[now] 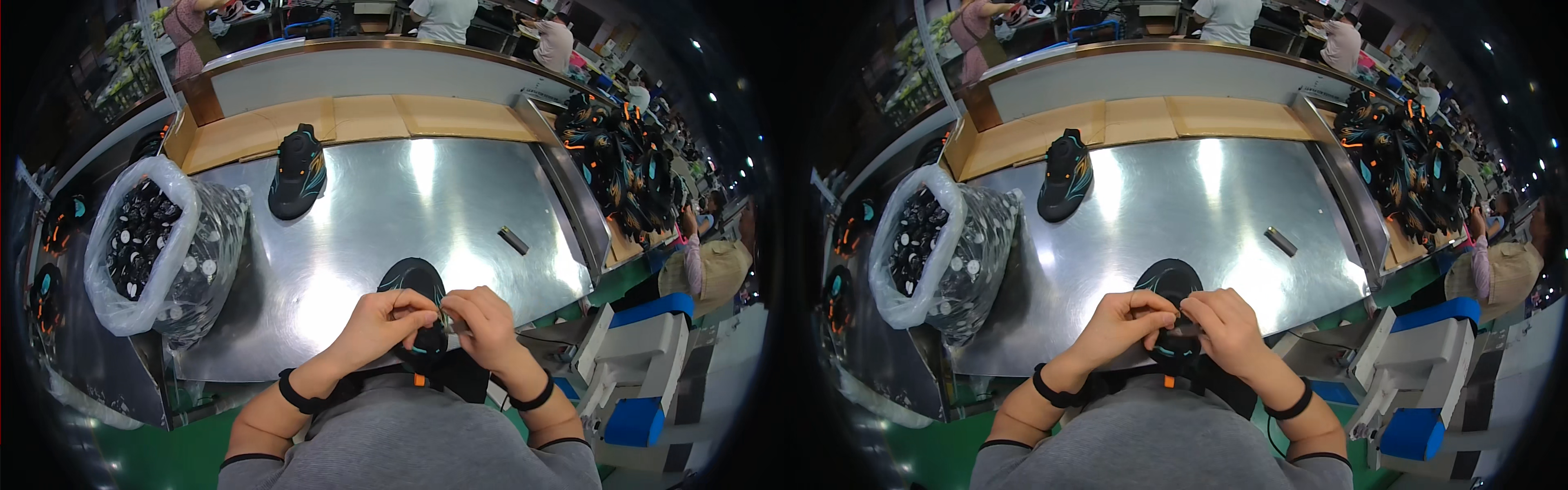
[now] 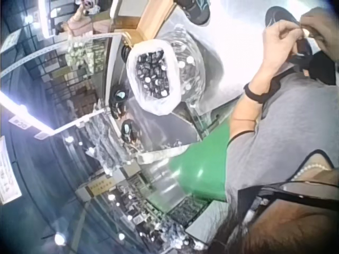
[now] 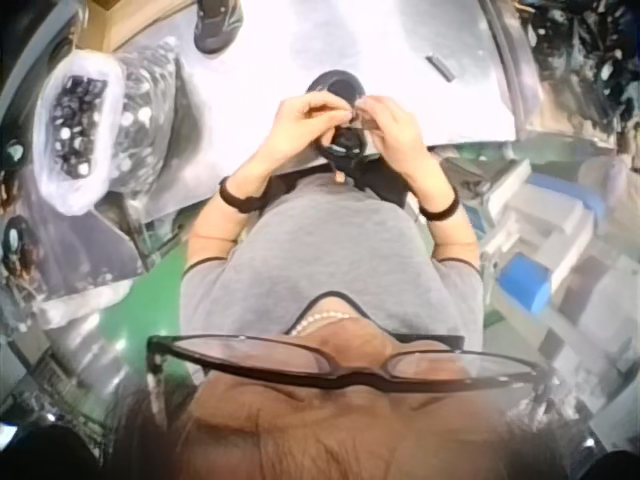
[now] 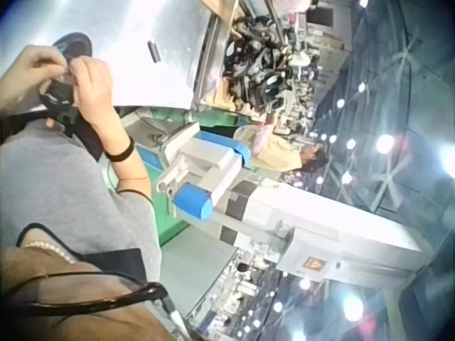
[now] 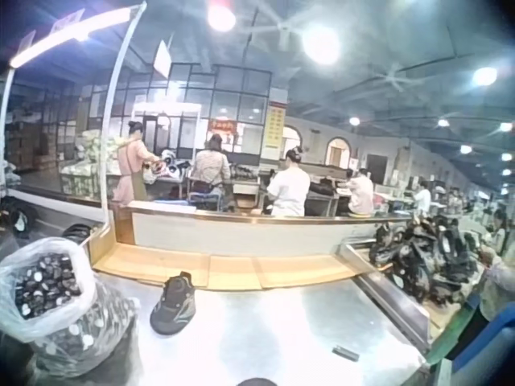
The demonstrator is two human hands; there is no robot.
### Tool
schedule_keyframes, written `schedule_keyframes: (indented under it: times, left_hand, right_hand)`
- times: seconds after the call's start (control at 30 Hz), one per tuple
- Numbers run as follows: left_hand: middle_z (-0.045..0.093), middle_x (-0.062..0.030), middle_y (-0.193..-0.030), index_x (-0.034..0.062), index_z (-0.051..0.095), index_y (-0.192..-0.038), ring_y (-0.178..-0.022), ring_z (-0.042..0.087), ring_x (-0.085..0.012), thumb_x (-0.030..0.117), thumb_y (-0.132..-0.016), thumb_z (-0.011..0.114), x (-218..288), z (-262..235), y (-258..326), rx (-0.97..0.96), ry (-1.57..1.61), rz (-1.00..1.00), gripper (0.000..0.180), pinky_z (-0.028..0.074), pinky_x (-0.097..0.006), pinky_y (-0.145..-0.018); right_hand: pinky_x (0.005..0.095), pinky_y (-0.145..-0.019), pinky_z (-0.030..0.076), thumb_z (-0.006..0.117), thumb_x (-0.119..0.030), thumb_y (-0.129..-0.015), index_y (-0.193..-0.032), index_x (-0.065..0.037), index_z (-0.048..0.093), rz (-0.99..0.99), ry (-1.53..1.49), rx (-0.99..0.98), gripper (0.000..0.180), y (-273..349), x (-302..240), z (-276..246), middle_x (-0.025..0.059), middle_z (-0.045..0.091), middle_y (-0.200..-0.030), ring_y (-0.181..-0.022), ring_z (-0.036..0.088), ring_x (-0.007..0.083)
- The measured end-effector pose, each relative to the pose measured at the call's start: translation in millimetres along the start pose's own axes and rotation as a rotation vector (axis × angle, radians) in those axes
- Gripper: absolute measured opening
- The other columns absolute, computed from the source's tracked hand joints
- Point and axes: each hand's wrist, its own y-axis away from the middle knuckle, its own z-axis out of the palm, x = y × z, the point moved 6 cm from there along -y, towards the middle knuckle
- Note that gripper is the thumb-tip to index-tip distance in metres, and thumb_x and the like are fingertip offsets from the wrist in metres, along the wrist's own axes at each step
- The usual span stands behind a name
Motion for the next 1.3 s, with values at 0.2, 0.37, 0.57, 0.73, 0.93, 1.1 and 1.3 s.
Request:
schedule_keyframes:
  times: [0.2,0.37,0.57,0.73,0.93,1.1,1.3]
  left_hand:
    - [0.064,-0.0054,-0.072,-0.0023,0.067,-0.096,-0.062,0.058,-0.0076,0.002,-0.086,0.062,-22.3,-12.0,-1.0,0.037,0.210,-0.101,0.012,0.044,-0.019,-0.057]
    - [0.064,-0.0049,-0.078,-0.0021,0.066,-0.092,-0.063,0.056,-0.0068,0.003,-0.086,0.062,-23.7,-4.3,0.2,0.049,0.247,0.015,0.009,0.043,-0.018,-0.058]
    - [0.059,-0.0012,-0.078,0.0001,0.062,-0.088,-0.062,0.049,-0.0049,0.009,-0.087,0.062,-27.7,-9.2,-5.2,0.040,0.110,-0.056,0.009,0.040,-0.018,-0.058]
    - [0.057,0.0014,-0.075,0.0012,0.061,-0.086,-0.061,0.048,-0.0046,0.009,-0.087,0.062,-30.7,2.4,-3.1,-0.112,0.108,-0.138,0.008,0.039,-0.019,-0.057]
    - [0.053,-0.0017,-0.068,0.0014,0.059,-0.081,-0.057,0.047,-0.0070,0.008,-0.087,0.061,-4.7,8.6,2.5,0.154,-0.608,0.288,0.009,0.037,-0.024,-0.051]
    - [0.046,-0.0011,-0.063,0.0019,0.056,-0.083,-0.055,0.044,-0.0072,0.013,-0.090,0.058,-4.0,14.7,3.5,0.112,-0.633,0.210,0.014,0.035,-0.023,-0.051]
    - [0.040,0.0067,-0.062,0.0022,0.056,-0.085,-0.053,0.029,-0.0040,0.018,-0.093,0.054,-24.8,4.7,-1.5,-0.169,0.244,-0.219,0.018,0.025,-0.020,-0.050]
  right_hand:
    - [0.0244,-0.061,0.046,0.061,0.004,-0.083,-0.092,0.001,0.057,0.652,-0.882,0.047,0.011,27.2,26.2,29.4,0.0091,0.064,-0.081,-0.066,0.057,0.0132]
    - [0.0229,-0.059,0.044,0.059,-0.007,-0.089,-0.090,-0.001,0.054,0.755,-1.058,-0.020,0.008,35.7,27.9,38.5,0.0059,0.063,-0.078,-0.064,0.054,0.0089]
    - [0.0285,-0.057,0.043,0.073,-0.013,-0.073,-0.087,-0.005,0.063,0.200,0.089,-0.199,0.019,9.1,9.6,-9.2,0.0067,0.057,-0.072,-0.061,0.054,0.0192]
    - [0.0318,-0.064,0.042,0.077,-0.017,-0.070,-0.104,-0.010,0.068,0.527,-0.393,-0.383,0.036,29.8,26.7,9.4,0.0036,0.054,-0.071,-0.070,0.051,0.0190]
    - [0.0320,-0.066,0.037,0.076,-0.023,-0.071,-0.114,-0.014,0.066,0.383,-0.011,-0.312,0.045,23.8,19.5,0.5,0.0018,0.050,-0.074,-0.070,0.046,0.0183]
    - [0.0332,-0.063,0.038,0.072,-0.024,-0.074,-0.110,-0.014,0.065,0.310,0.164,-0.341,0.038,26.9,15.0,0.0,0.0025,0.051,-0.074,-0.070,0.050,0.0202]
    - [0.0356,-0.058,0.042,0.064,-0.014,-0.075,-0.084,-0.009,0.056,0.287,0.271,-0.271,0.013,46.8,53.2,17.3,0.0040,0.052,-0.074,-0.071,0.054,0.0235]
